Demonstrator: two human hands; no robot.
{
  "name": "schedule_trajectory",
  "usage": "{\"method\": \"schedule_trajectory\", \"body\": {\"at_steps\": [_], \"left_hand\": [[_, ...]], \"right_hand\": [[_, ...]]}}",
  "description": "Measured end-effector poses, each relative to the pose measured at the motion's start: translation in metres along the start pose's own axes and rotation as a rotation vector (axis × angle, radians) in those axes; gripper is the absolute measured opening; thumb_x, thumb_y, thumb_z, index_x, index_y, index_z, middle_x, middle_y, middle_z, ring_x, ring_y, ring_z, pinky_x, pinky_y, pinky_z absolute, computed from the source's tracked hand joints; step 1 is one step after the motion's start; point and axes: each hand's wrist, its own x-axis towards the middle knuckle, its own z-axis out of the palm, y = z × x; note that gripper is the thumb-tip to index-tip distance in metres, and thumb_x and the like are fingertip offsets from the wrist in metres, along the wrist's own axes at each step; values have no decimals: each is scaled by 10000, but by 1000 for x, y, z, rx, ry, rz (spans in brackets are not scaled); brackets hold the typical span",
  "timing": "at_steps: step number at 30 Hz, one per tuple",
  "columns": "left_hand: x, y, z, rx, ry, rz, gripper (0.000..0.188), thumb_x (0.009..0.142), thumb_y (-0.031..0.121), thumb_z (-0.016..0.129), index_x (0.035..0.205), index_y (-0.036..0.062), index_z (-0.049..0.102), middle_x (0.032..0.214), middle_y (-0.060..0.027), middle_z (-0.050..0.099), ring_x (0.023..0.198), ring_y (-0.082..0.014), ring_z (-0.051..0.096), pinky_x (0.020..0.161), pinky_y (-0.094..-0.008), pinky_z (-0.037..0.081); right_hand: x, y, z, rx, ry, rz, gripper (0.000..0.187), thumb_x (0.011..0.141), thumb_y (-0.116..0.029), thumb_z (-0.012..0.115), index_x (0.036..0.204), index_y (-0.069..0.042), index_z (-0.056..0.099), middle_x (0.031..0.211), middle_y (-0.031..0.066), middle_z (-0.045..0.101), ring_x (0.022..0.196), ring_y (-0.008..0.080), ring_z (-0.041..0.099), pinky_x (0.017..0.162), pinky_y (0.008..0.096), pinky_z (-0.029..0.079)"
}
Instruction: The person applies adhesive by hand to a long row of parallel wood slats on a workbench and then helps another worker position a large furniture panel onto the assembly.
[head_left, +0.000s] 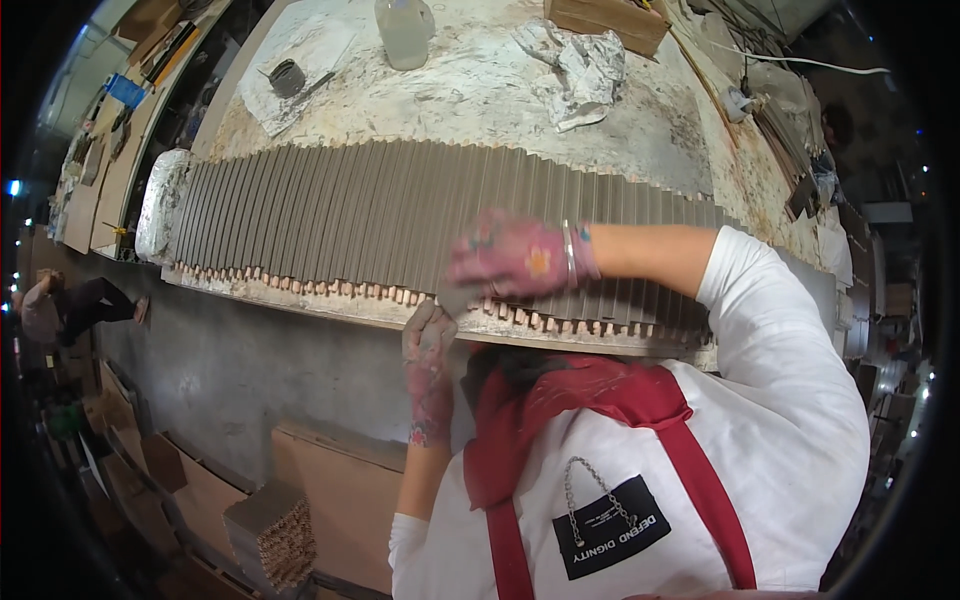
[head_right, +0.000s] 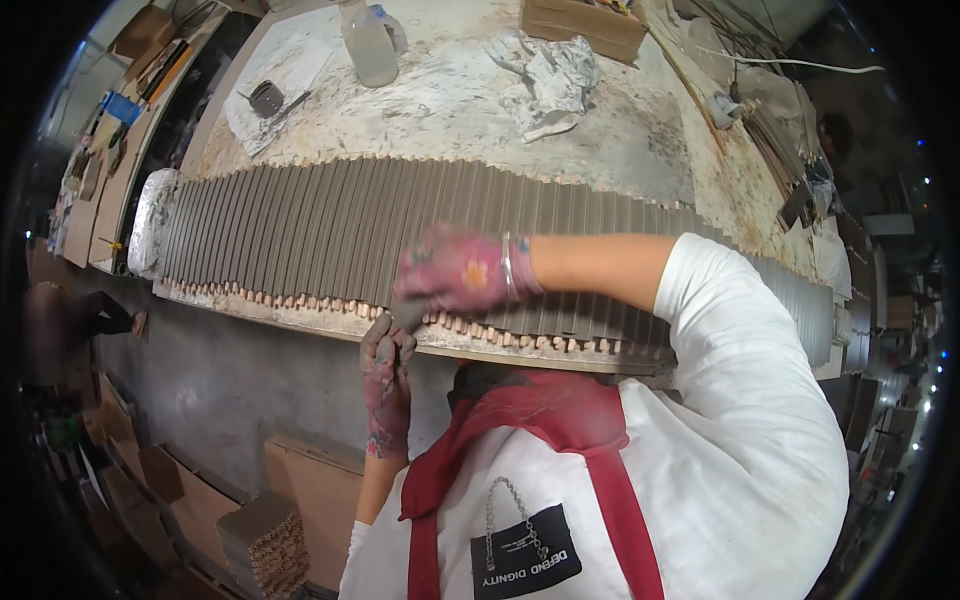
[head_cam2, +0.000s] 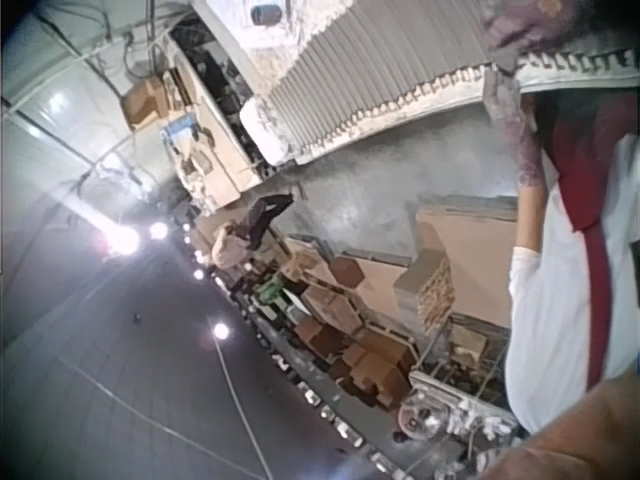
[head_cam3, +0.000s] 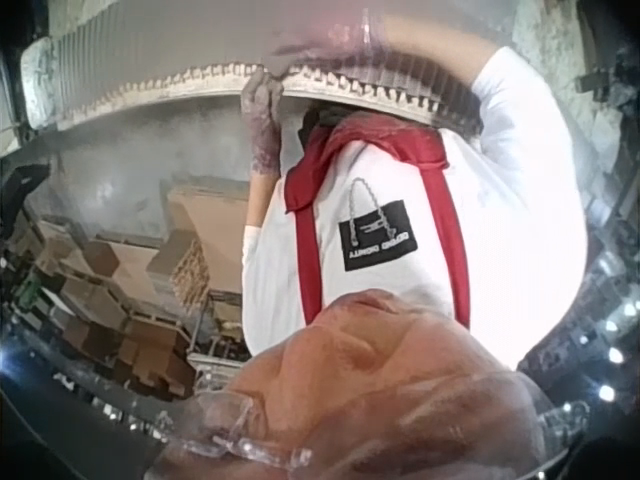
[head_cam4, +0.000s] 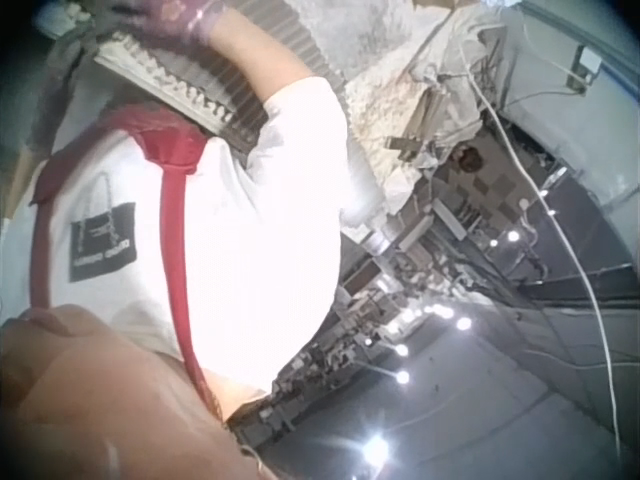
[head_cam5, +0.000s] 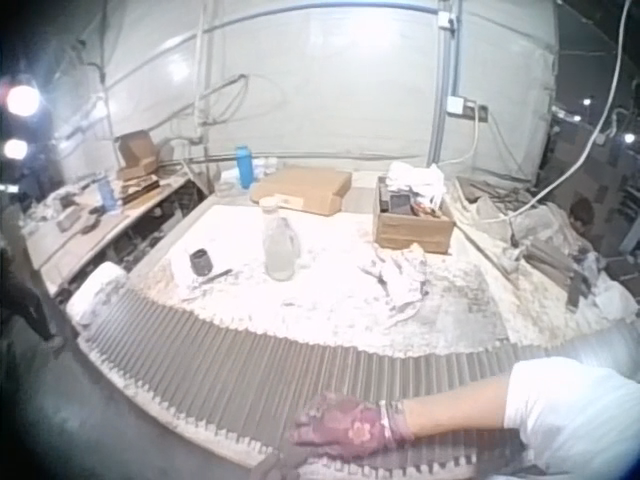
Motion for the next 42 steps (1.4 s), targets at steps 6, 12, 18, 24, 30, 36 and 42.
{"method": "schedule_trajectory", "body": {"at_steps": [6, 12, 18, 24, 30, 36, 42], "left_hand": [[9, 36, 23, -283, 86, -340, 335, 945, 153, 423, 1206, -55, 404, 1016, -110, 547, 985, -170, 532, 855, -257, 426], [5, 17, 25, -639, 147, -339, 412, 911, 220, 501, 1219, -35, 404, 990, -82, 476, 831, -130, 461, 786, -241, 382], [5, 27, 28, -600, 148, -372, 483, 931, 287, 439, 1274, -44, 364, 1127, -146, 503, 1060, -207, 494, 943, -331, 377], [-2, 29, 20, -278, 28, -110, 505, 922, 285, 384, 1297, -52, 354, 1216, -151, 467, 1130, -251, 465, 1005, -368, 331], [-1, 35, 24, -514, 120, -285, 556, 904, 299, 433, 1333, -32, 309, 1228, -145, 446, 1141, -253, 470, 990, -364, 364], [-1, 27, 26, -671, 130, -411, 569, 890, 339, 490, 1304, -27, 356, 1233, -136, 447, 1147, -242, 468, 991, -361, 372], [-4, 34, 32, -702, 160, -403, 614, 866, 371, 531, 1303, -23, 355, 1178, -139, 474, 1135, -253, 475, 988, -358, 374]], "right_hand": [[5, 83, -21, -136, 263, 597, 275, 867, -216, 509, 1127, -127, 531, 902, 131, 575, 822, 270, 583, 744, 373, 462], [-6, 62, -11, 265, 277, 139, 326, 871, -331, 517, 1128, -135, 554, 1077, 124, 566, 973, 308, 561, 851, 409, 450], [-11, 54, 5, -228, 243, 212, 368, 823, -291, 567, 1166, -161, 541, 1108, 95, 553, 1070, 272, 505, 925, 461, 388], [-9, 22, 7, 127, 259, -97, 401, 821, -289, 567, 1193, -153, 508, 1123, 87, 531, 1090, 294, 484, 954, 475, 353], [-24, -3, 10, 34, -11, -142, 482, 758, -226, 622, 1217, -153, 497, 1200, 97, 490, 1126, 312, 463, 997, 487, 324], [-15, 92, -24, 113, 422, 515, 338, 878, -227, 504, 1206, -147, 510, 1065, 134, 547, 825, 255, 603, 767, 376, 503], [-44, 36, -3, 16, 46, -102, 331, 881, -383, 513, 1154, -200, 546, 1064, 76, 558, 981, 254, 547, 873, 429, 409]]}}
